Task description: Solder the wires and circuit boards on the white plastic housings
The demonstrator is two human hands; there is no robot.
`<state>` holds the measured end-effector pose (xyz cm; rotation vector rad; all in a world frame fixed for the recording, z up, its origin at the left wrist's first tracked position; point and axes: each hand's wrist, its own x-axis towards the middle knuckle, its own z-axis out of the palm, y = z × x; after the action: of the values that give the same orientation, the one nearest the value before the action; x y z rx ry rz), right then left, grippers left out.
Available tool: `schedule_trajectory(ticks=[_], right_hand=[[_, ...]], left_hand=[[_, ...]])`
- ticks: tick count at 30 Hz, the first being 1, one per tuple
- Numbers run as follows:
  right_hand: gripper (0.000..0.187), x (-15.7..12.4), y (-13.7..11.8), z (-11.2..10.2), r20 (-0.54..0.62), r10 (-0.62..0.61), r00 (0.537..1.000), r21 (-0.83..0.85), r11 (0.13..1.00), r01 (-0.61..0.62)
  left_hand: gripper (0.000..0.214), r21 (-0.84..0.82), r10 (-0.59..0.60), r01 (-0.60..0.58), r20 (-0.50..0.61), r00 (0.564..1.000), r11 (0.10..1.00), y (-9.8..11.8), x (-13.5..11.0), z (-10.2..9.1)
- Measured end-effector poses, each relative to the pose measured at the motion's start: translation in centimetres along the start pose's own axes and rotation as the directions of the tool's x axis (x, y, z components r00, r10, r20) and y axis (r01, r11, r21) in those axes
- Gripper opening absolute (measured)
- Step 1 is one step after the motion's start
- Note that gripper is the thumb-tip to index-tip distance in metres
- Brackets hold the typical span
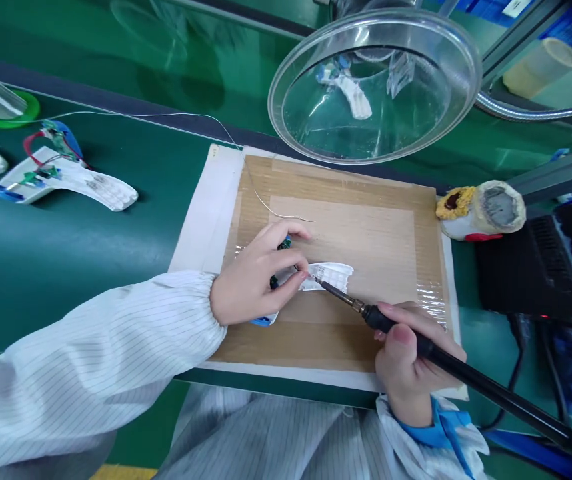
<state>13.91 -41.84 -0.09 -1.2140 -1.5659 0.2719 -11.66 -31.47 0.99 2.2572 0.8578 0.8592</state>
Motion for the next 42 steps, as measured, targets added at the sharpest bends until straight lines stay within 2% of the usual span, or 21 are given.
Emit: schedule_trajectory(ticks=[5, 9, 11, 13, 15, 18, 20, 31, 37, 42], right_hand=[[0.014, 0.2, 0.4, 0.4, -0.020, -0.026, 0.999, 0.004, 1.000, 0.026], [0.022, 0.3, 0.7, 0.6, -0.141, -0.094, 0.986, 0.001, 0.995, 0.095], [0.026, 0.2, 0.7, 0.6, -0.176, -0.043, 0.984, 0.016, 0.999, 0.047], [0.028, 0.1, 0.6, 0.6, -0.132, 0.059, 0.989, 0.004, 0.998, -0.059], [0.027, 0.2, 0.4, 0.9, -0.020, 0.118, 0.993, -0.085, 0.989, -0.120], [0.031, 0.8, 0.3, 1.7, 0.179, 0.089, 0.980, -0.215, 0.975, -0.049], [0.038, 1.1, 0.4, 2.1, 0.264, 0.082, 0.961, -0.226, 0.974, -0.021], [0.051, 1.1, 0.5, 2.2, 0.263, 0.050, 0.964, -0.217, 0.976, 0.009], [0.058, 1.3, 0.5, 2.3, 0.282, 0.021, 0.959, -0.193, 0.981, 0.035], [0.059, 1.5, 0.7, 2.4, 0.286, 0.004, 0.958, -0.183, 0.982, 0.050]], left_hand=[[0.015, 0.010, 0.014, -0.014, -0.008, 1.000, 1.000, -0.1, 0.1, 0.2], [0.014, 0.008, 0.012, -0.012, -0.003, 1.000, 1.000, -0.2, 0.0, 0.4], [0.015, 0.006, 0.010, -0.010, -0.002, 1.000, 1.000, -0.2, 0.0, 0.4], [0.015, 0.010, 0.010, -0.010, -0.007, 1.000, 1.000, -0.1, 0.1, 0.4], [0.016, 0.018, 0.006, -0.006, -0.010, 1.000, 1.000, 0.0, 0.1, 0.4], [0.016, 0.023, -0.010, 0.010, -0.003, 1.000, 1.000, 0.1, 0.1, 0.3], [0.016, 0.021, -0.018, 0.018, 0.000, 1.000, 1.000, 0.2, 0.1, 0.3], [0.017, 0.031, -0.001, 0.001, 0.006, 1.000, 1.000, 0.2, 0.1, -0.1], [0.021, 0.154, 0.067, -0.089, 0.140, 0.988, 0.984, 0.2, 0.6, -1.7], [0.019, 0.089, -0.006, 0.007, -0.012, 1.000, 0.996, 0.8, 0.4, -0.5]])
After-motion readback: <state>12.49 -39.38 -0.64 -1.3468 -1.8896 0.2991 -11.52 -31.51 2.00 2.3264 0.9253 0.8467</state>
